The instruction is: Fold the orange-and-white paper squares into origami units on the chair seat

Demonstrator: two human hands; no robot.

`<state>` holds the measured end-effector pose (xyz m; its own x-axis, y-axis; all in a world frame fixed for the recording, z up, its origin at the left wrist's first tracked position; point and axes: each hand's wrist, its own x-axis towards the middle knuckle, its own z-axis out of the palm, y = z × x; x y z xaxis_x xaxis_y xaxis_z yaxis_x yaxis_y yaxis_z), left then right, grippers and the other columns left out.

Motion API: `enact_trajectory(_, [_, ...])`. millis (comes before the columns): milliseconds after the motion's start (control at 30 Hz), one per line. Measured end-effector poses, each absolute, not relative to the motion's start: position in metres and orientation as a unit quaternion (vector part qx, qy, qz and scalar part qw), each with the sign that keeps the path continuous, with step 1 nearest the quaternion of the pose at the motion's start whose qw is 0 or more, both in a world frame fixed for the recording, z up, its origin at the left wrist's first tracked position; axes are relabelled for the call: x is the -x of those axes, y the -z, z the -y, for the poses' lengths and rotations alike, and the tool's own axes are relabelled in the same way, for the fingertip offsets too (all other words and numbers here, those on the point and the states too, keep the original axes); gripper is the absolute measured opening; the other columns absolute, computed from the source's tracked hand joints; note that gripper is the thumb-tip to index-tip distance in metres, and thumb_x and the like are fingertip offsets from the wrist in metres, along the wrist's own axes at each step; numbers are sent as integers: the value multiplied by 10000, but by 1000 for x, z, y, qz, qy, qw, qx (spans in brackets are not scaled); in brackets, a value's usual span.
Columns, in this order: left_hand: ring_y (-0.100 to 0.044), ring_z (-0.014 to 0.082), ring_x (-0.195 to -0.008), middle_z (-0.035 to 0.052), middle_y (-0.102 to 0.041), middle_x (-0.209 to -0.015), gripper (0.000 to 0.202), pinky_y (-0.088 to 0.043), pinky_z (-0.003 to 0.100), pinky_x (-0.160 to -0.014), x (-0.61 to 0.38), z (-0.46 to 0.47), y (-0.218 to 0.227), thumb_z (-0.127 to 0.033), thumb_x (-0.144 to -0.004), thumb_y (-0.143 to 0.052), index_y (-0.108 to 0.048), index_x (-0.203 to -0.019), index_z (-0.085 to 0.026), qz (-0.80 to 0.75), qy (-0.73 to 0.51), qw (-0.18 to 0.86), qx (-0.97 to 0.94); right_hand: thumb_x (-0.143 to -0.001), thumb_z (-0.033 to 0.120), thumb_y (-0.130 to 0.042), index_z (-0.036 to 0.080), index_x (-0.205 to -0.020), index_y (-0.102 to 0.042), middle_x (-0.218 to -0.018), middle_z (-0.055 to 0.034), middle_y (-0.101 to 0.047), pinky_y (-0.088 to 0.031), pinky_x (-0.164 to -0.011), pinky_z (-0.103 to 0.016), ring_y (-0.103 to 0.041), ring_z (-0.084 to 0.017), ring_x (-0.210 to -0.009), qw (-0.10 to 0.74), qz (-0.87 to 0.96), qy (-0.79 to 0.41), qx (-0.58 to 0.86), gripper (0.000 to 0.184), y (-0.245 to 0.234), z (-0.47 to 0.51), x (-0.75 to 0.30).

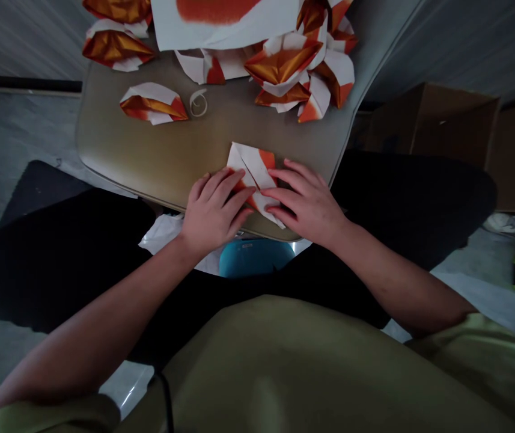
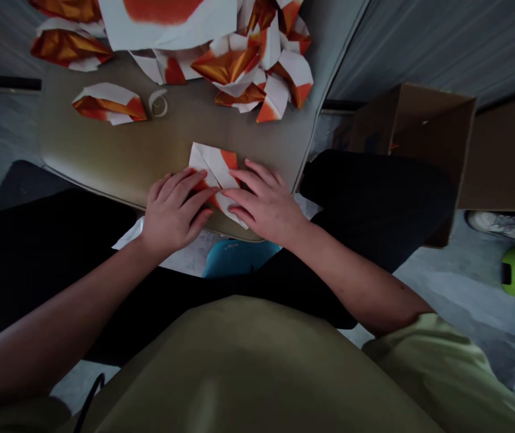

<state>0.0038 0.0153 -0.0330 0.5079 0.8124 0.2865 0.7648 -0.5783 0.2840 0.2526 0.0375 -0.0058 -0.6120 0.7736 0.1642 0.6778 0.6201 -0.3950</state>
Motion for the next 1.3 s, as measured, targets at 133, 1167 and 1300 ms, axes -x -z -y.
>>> enact_trajectory(133, [-593,309,-1323,107,-670,-1391,303,-450,472,-1024,-7,-19,26,-372,-1017,-546,-681,-1261,-254,-463,-214,45,-859,-987,336,-626,262,-1158,-752,-1386,-83,-669,-460,-1102,-532,-530,-338,-1383,156,892,-153,395,225,4,-33,-256])
enact_trajectory(1167, [-418,275,-1518,-8,-553,-1557,447,-212,580,-1300,-12,-31,14,-224,-978,-526,-580,-1403,-353,-418,-152,129,-886,-931,312,-696,270,-1124,-750,-1410,-77,-663,-442,-1091,-541,-545,-338,-1357,135,882,-216,397,205,-5,-39,-261])
enact_trajectory(1300, [-464,277,-1487,7,-629,-1457,374,-216,602,-1295,-11,-35,12,-229,-980,-518,-625,-1325,-326,-398,-156,124,-895,-939,311,-687,283,-1130,-745,-1407,-66,-664,-440,-1095,-534,-557,-327,-1348,133,884,-204,398,202,-5,-39,-261])
